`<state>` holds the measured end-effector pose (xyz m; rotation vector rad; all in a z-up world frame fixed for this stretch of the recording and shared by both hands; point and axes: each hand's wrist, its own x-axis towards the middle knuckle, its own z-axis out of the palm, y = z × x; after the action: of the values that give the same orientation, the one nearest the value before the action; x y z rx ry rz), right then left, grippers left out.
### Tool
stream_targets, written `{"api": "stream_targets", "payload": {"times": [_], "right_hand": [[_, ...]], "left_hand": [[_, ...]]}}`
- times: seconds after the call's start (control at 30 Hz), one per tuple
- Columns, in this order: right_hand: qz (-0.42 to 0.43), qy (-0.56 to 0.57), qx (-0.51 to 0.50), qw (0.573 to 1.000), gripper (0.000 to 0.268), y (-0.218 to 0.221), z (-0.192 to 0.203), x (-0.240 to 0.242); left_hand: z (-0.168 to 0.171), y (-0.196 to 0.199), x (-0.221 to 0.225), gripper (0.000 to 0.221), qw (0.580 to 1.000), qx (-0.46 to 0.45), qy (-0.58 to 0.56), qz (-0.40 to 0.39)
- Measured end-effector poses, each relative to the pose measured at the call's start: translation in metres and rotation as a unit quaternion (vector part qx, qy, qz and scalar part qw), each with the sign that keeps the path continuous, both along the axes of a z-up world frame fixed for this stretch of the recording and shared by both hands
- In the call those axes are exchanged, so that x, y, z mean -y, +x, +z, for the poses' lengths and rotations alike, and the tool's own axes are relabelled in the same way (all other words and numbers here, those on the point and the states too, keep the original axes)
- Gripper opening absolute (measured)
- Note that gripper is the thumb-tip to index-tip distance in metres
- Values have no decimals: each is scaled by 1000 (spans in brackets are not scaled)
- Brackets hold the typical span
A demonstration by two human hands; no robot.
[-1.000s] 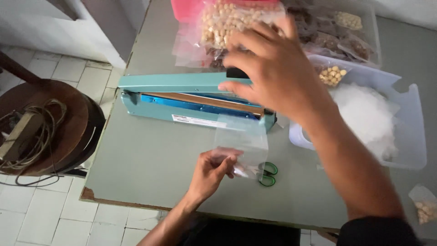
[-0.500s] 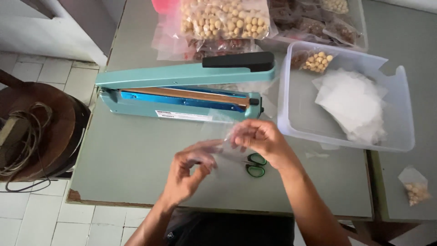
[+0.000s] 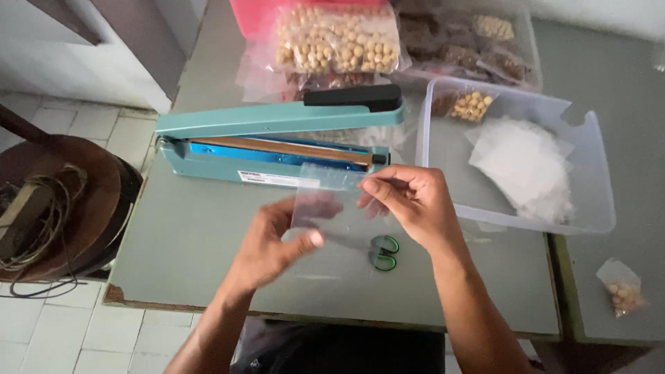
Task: Cutting small plastic bags to size with scissors and sealing them using a manual heat sealer.
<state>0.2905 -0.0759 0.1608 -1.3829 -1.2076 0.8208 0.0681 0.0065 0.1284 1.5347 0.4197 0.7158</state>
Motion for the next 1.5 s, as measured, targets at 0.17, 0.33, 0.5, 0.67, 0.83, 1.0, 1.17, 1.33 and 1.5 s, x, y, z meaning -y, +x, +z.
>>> {"api": "stream_targets", "payload": {"times": [0.17, 0.33, 0.5, 0.67, 0.83, 1.0, 1.17, 1.33, 1.5], "right_hand": [[-5, 42, 4, 999, 22, -17, 32, -4], [-68, 114, -17, 991, 99, -30, 36, 7], [-1, 7, -53, 999, 75, -32, -21, 28], [-28, 101, -89, 990, 22, -38, -16, 37], [-78, 110, -83, 987, 19, -26, -27, 33], [-79, 57, -95, 991, 17, -35, 2, 35], [-89, 96, -94, 987, 17, -24, -19, 26], [-119, 155, -95, 976, 19, -26, -12, 30], [-137, 151, -69, 977, 15, -28, -12, 57]], "left_hand": [[54, 13, 1, 33, 991, 18, -68, 118], [71, 24, -3, 19, 967, 98, -93, 214], [64, 39, -5, 21, 941, 170, -124, 264], [72, 47, 2, 22, 947, 175, -114, 244], [87, 50, 9, 22, 951, 162, -103, 243], [91, 46, 8, 18, 959, 185, -100, 189], [98, 53, 7, 12, 957, 183, -73, 214], [71, 76, -8, 21, 941, 153, -202, 225], [80, 69, 20, 28, 951, 204, -164, 167]]}}
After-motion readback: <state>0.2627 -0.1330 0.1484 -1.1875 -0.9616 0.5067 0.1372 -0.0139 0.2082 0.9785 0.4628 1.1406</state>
